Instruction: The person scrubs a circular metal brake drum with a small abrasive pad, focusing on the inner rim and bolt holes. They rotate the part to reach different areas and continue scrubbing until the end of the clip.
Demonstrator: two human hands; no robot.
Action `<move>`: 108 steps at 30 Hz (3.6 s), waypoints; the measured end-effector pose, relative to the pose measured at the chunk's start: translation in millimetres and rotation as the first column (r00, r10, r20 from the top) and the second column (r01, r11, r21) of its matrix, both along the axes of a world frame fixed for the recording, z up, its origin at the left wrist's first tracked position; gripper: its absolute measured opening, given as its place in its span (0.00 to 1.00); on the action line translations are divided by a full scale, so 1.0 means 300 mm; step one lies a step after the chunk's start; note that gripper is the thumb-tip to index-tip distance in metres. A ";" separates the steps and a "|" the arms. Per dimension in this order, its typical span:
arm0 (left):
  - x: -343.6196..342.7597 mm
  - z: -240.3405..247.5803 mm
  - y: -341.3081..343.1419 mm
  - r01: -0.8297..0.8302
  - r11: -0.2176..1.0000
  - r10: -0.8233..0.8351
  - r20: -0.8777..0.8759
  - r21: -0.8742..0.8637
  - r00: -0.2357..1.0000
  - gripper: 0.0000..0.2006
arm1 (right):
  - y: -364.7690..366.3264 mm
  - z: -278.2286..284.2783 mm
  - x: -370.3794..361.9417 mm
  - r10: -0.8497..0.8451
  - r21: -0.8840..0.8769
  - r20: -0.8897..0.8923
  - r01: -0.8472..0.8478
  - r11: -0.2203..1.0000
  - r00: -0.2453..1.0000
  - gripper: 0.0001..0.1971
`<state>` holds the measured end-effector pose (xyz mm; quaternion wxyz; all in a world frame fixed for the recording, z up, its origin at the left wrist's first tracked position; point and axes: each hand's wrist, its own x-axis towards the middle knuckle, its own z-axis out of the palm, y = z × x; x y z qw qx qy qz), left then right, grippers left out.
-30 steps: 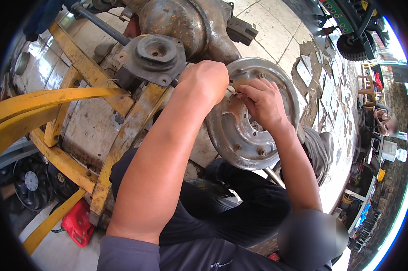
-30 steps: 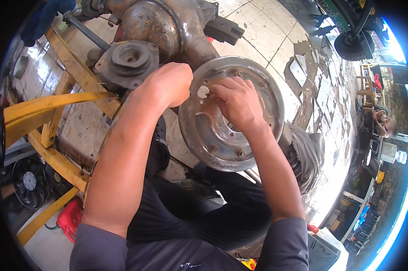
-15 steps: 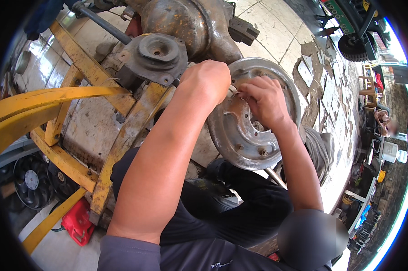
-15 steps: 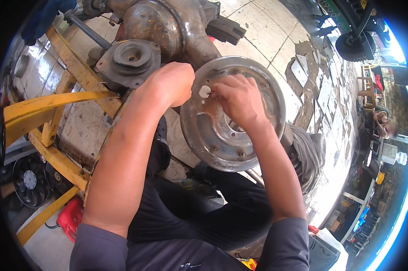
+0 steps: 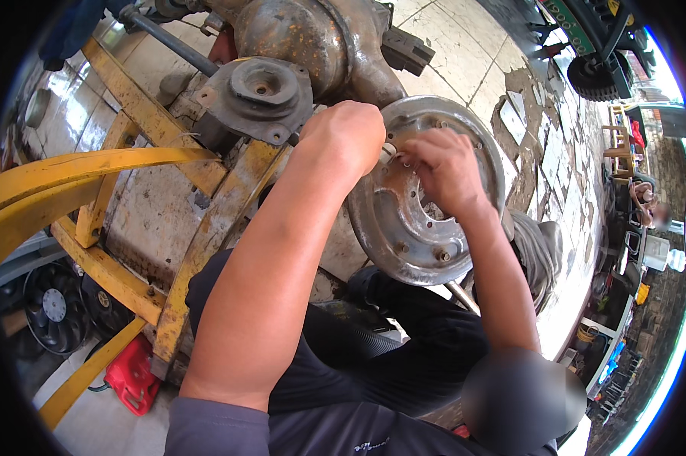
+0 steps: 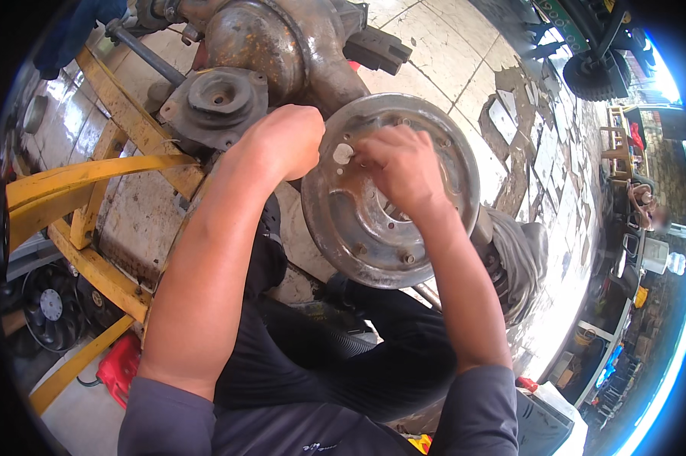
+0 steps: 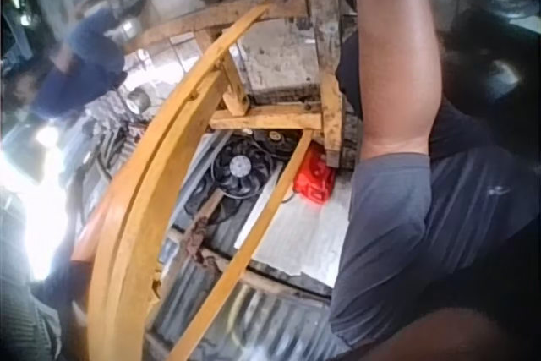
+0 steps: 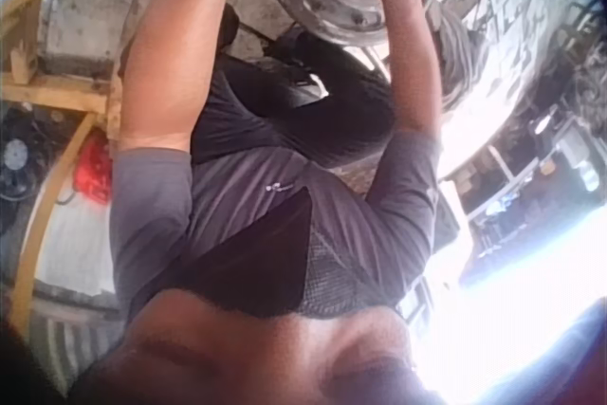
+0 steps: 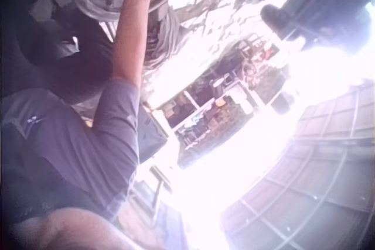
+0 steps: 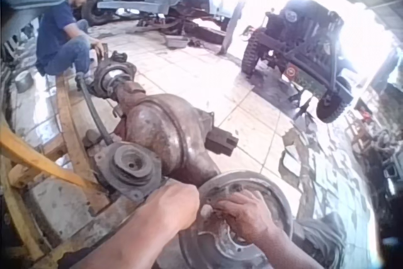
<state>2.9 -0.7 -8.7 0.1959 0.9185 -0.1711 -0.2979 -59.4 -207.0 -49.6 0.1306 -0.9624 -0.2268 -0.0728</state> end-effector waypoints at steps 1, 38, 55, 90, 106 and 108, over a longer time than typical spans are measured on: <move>0.001 -0.008 0.001 0.015 1.000 -0.015 -0.006 0.002 1.000 0.09 | -0.024 -0.003 0.016 -0.033 -0.011 0.012 0.034 0.999 0.999 0.07; -0.023 0.023 -0.029 -0.014 1.000 0.015 0.025 -0.006 1.000 0.08 | 0.013 0.022 -0.032 -0.282 0.117 -0.246 0.317 0.941 0.927 0.08; -0.009 0.027 -0.026 -0.014 1.000 0.014 0.005 0.016 1.000 0.09 | -0.001 0.016 -0.033 -0.270 0.181 -0.296 0.331 0.926 0.916 0.09; -0.004 0.001 0.000 -0.032 0.998 0.030 -0.050 -0.060 0.998 0.10 | 0.255 -0.038 -0.119 -0.743 0.219 -0.257 0.787 0.578 0.617 0.10; 0.001 0.002 -0.001 -0.061 0.996 0.057 -0.062 -0.067 0.996 0.10 | 0.247 -0.040 -0.086 -0.735 0.226 -0.234 0.771 0.595 0.636 0.10; -0.002 0.002 -0.002 -0.062 0.996 0.059 -0.046 -0.063 0.997 0.10 | 0.240 -0.049 -0.117 -0.726 0.239 -0.245 0.766 0.597 0.643 0.10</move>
